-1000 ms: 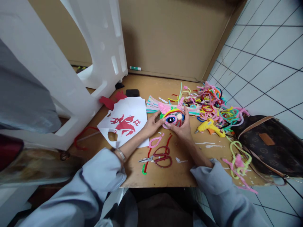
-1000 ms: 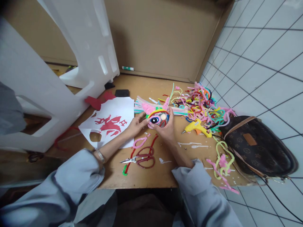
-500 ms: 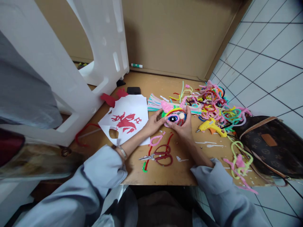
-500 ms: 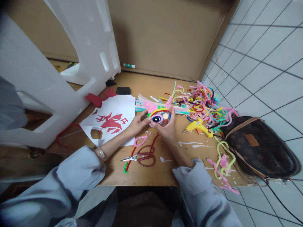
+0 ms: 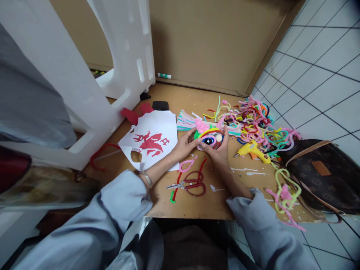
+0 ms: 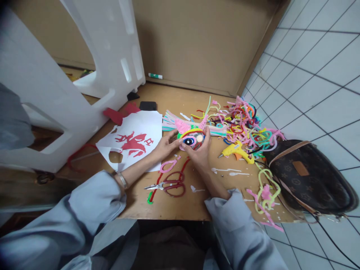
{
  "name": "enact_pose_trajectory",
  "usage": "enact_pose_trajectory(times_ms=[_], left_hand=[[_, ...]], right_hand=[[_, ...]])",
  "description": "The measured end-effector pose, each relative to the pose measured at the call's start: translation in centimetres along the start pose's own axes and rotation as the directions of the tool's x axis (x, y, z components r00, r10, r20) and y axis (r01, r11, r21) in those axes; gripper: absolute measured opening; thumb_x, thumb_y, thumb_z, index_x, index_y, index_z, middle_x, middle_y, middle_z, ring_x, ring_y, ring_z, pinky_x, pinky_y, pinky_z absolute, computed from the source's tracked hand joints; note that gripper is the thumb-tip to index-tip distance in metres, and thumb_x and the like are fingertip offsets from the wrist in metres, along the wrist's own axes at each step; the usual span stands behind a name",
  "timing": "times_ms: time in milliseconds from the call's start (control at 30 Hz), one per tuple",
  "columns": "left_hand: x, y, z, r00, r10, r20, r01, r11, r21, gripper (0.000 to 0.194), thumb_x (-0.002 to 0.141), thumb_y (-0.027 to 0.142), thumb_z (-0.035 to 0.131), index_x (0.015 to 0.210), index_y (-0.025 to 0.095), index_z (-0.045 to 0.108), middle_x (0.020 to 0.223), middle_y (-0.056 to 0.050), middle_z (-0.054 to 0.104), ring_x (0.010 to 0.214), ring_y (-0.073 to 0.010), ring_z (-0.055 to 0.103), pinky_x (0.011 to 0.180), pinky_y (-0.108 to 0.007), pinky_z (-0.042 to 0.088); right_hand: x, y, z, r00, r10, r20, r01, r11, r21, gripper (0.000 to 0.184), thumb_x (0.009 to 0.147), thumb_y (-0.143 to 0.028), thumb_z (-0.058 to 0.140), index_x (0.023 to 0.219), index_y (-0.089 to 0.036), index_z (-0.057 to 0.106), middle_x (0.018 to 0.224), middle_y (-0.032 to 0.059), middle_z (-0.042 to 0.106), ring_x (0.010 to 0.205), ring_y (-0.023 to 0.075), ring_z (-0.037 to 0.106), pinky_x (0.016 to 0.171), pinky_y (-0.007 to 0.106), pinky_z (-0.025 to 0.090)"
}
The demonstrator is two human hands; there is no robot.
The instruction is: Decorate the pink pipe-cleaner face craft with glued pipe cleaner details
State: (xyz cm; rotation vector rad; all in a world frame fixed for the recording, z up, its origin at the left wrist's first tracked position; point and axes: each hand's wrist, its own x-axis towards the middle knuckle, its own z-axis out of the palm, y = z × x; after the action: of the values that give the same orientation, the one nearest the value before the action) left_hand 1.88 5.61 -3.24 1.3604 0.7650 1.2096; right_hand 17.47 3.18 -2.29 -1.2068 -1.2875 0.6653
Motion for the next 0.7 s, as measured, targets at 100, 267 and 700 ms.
enact_pose_trajectory(times_ms=[100, 267, 700], left_hand=[[0.1, -0.2, -0.1, 1.0, -0.005, 0.004, 0.006, 0.999, -0.05, 0.082, 0.073, 0.057, 0.077, 0.139, 0.015, 0.054, 0.149, -0.015, 0.053, 0.14, -0.0363, 0.047, 0.12, -0.052, 0.034], [0.2, -0.4, -0.3, 1.0, -0.003, 0.009, 0.003, 0.997, -0.071, 0.078, 0.074, 0.058, 0.077, 0.137, 0.016, 0.057, 0.15, -0.015, 0.053, 0.142, -0.0366, 0.045, 0.121, -0.052, 0.033], [0.2, -0.4, -0.4, 1.0, 0.009, 0.015, -0.009, 0.998, -0.056, 0.075, 0.076, 0.057, 0.076, 0.138, 0.019, 0.058, 0.15, -0.013, 0.054, 0.141, -0.0341, 0.047, 0.12, -0.05, 0.034]], right_hand=[[0.0, 0.1, 0.0, 1.0, 0.005, 0.003, -0.005, 1.0, 0.003, 0.118, 0.054, -0.048, 0.086, 0.153, -0.022, 0.028, 0.156, 0.0157, 0.03, 0.144, 0.0346, 0.036, 0.121, 0.052, 0.029], [0.1, 0.3, 0.0, 1.0, -0.018, 0.01, 0.019, 1.0, -0.024, 0.116, 0.056, -0.046, 0.086, 0.153, -0.022, 0.028, 0.156, 0.015, 0.031, 0.145, 0.0342, 0.035, 0.122, 0.052, 0.028], [0.1, 1.2, -0.1, 0.999, -0.045, 0.014, 0.045, 0.999, -0.01, 0.116, 0.06, -0.047, 0.085, 0.156, -0.025, 0.023, 0.154, 0.0137, 0.035, 0.142, 0.0318, 0.039, 0.118, 0.052, 0.034]])
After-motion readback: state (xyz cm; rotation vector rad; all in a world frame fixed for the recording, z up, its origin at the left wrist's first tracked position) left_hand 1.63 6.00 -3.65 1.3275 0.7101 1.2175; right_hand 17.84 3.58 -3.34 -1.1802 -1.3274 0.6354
